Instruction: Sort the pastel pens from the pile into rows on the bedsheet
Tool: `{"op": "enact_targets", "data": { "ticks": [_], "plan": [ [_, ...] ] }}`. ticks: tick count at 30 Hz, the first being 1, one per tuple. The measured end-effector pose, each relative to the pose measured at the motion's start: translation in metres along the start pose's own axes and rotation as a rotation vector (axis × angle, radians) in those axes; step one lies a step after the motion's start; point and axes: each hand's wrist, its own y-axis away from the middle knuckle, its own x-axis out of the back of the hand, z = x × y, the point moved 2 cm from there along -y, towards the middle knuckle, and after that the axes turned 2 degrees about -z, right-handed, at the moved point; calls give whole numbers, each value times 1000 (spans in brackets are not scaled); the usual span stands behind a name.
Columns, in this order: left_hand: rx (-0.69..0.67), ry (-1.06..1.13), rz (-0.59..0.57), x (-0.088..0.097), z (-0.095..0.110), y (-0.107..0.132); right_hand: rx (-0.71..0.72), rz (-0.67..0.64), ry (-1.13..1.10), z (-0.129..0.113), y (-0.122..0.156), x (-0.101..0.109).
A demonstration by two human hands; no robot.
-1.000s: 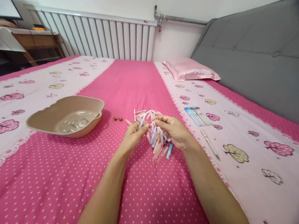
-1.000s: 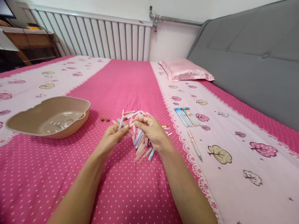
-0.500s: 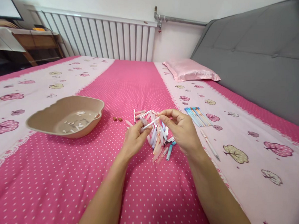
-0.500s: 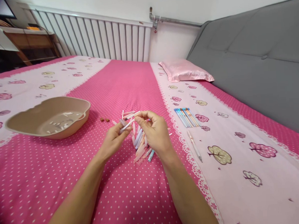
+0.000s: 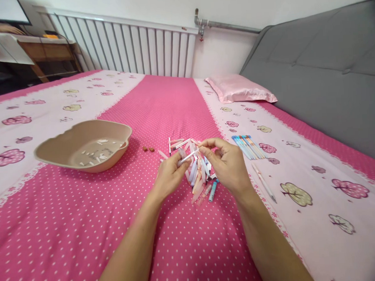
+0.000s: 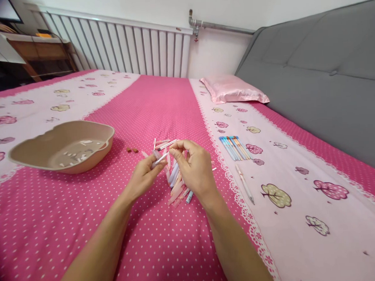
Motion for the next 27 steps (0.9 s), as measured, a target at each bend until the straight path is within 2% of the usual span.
{"op": "enact_targets", "data": {
  "ticks": [6,13,15,18,20,23,27],
  "plan": [
    [40,-126,17,-1,6,1,-37,32,40,3,1,-1],
    [46,-136,7,-2,6,2,-123,55,-201,10,0,-8],
    [48,-122,-10,-3,6,1,-229,93,-401,12,-3,-8],
    [39,-113,-35,-5,5,1,-487,154,-805,20,-8,-9],
    [32,-111,-50,-6,5,0,-646,161,-979,27,-11,-11],
    [34,-105,-45,-6,5,0,-769,122,-1050,38,-14,-16],
    [42,-40,-30,-6,1,0,-726,130,-950,52,-14,-21]
  ]
}}
